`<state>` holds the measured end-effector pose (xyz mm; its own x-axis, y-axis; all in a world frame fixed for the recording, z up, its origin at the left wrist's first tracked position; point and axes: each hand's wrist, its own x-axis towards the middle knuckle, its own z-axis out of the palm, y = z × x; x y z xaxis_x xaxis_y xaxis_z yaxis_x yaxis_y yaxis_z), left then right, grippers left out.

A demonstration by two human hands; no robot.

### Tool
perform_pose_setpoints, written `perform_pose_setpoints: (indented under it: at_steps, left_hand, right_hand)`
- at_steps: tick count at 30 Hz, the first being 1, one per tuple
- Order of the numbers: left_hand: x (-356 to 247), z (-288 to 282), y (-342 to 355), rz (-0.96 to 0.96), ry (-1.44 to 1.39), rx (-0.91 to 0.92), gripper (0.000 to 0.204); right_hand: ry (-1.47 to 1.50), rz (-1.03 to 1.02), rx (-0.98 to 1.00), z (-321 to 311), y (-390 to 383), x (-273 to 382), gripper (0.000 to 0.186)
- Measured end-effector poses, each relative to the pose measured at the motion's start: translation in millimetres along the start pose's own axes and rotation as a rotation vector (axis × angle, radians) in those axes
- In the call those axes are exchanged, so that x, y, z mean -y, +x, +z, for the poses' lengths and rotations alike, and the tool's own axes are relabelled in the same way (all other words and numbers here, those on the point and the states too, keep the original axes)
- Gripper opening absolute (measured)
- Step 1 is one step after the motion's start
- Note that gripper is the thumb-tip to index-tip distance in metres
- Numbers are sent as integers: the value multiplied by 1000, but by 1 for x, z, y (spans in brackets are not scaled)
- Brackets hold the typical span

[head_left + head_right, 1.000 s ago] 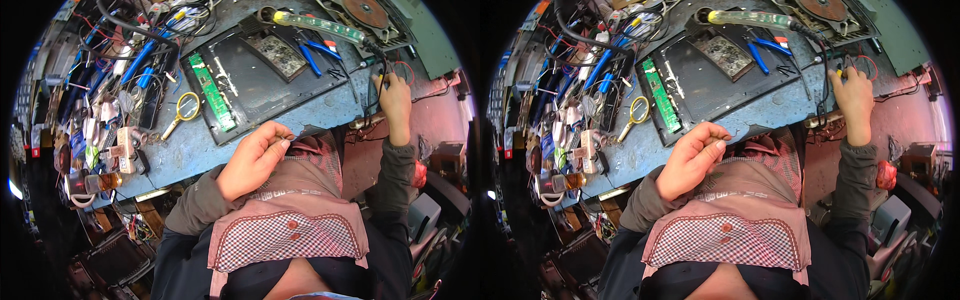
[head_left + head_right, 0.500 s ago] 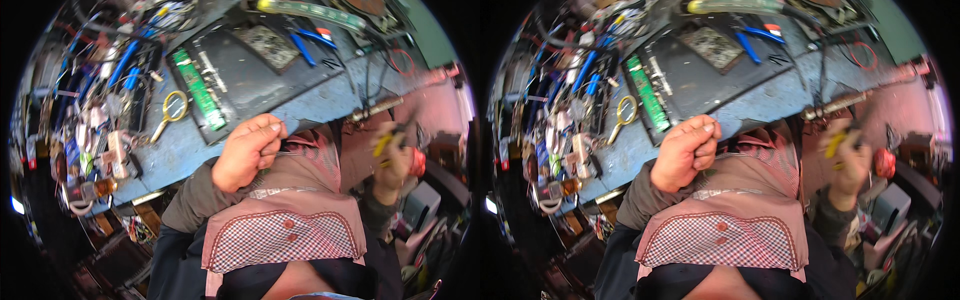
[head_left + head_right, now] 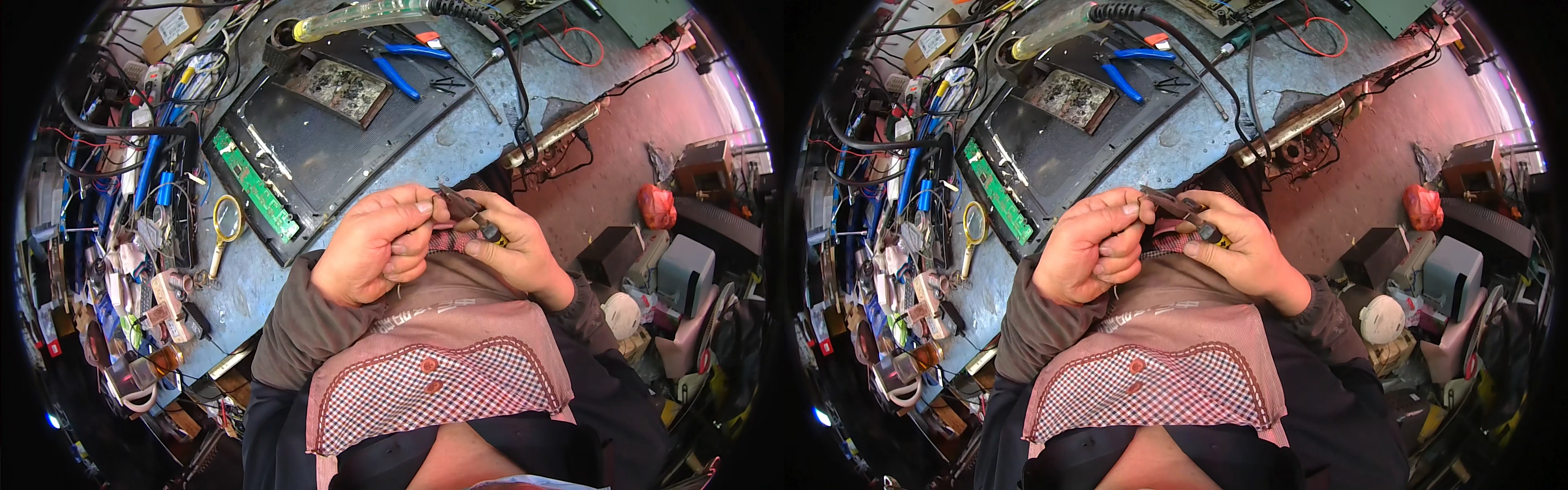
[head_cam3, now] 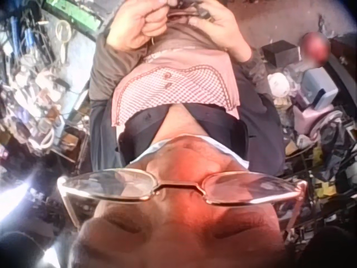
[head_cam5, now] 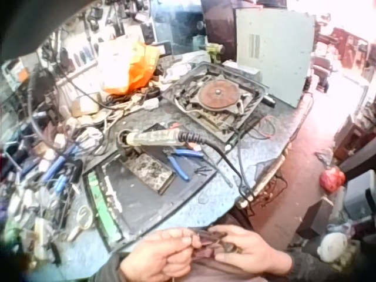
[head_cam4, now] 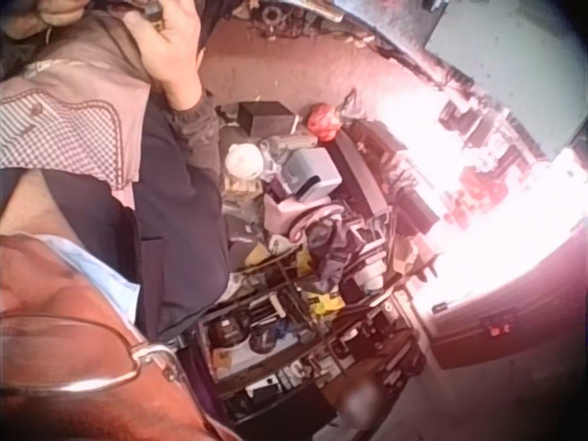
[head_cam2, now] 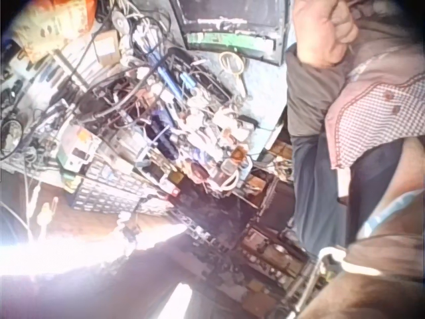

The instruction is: The person works on a disassembled electronic device, likely a monitor or TV, on a cluttered workbench. They use pliers to remove a small component, apply a paste from a tube, and then use a soldering iron to work on the circuit board.

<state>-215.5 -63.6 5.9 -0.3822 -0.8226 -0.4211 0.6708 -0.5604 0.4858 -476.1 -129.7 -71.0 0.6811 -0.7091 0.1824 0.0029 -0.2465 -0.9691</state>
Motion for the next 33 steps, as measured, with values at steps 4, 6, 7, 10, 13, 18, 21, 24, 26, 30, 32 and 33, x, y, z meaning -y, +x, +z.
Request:
perform_pose_setpoints:
  at_steps: [4, 6, 7, 10, 13, 18, 21, 24, 26, 30, 32, 33]
  left_hand:
    - [4, -3, -5, 30, 16, 8, 20]
    - [3, -6, -8, 63, 0, 23, 19]
    - [3, -6, -8, 64, 7, 23, 19]
    - [4, -2, -7, 23, 148, -62, 19]
    - [9, -4, -10, 36, 235, -87, 19]
    - [25, -5, -17, 195, 383, -103, 19]
    - [28, -1, -18, 334, 639, -204, 18]
    - [37, 7, -20, 510, 1033, -396, 16]
    - [37, 10, -21, 505, 1060, -397, 16]
    - [20, 6, -25, 167, 487, -259, 18]
    - [10, -1, -32, 13, 291, -235, 20]
    - [6, -2, -33, -32, 259, -220, 21]
  right_hand:
    - [-84, -6, 43, -6, 6, 7, 25]
    - [-142, 3, 12, -7, 4, 7, 26]
    - [-145, 19, 17, -7, 1, 2, 26]
    - [-165, -36, 19, 0, 1, 1, 25]
    - [-168, -45, 38, 2, 2, 7, 23]
    - [-252, -126, 40, 4, -2, 5, 27]
    - [-293, -131, -28, 14, -7, 0, 28]
    - [-257, -131, -80, 27, -6, -5, 28]
    - [-230, -113, -78, 25, -4, -4, 29]
    - [-366, -302, -104, 18, 14, -12, 31]
    - [-506, -324, -74, 12, 17, -6, 28]
    - [-563, -361, -87, 10, 18, -5, 27]
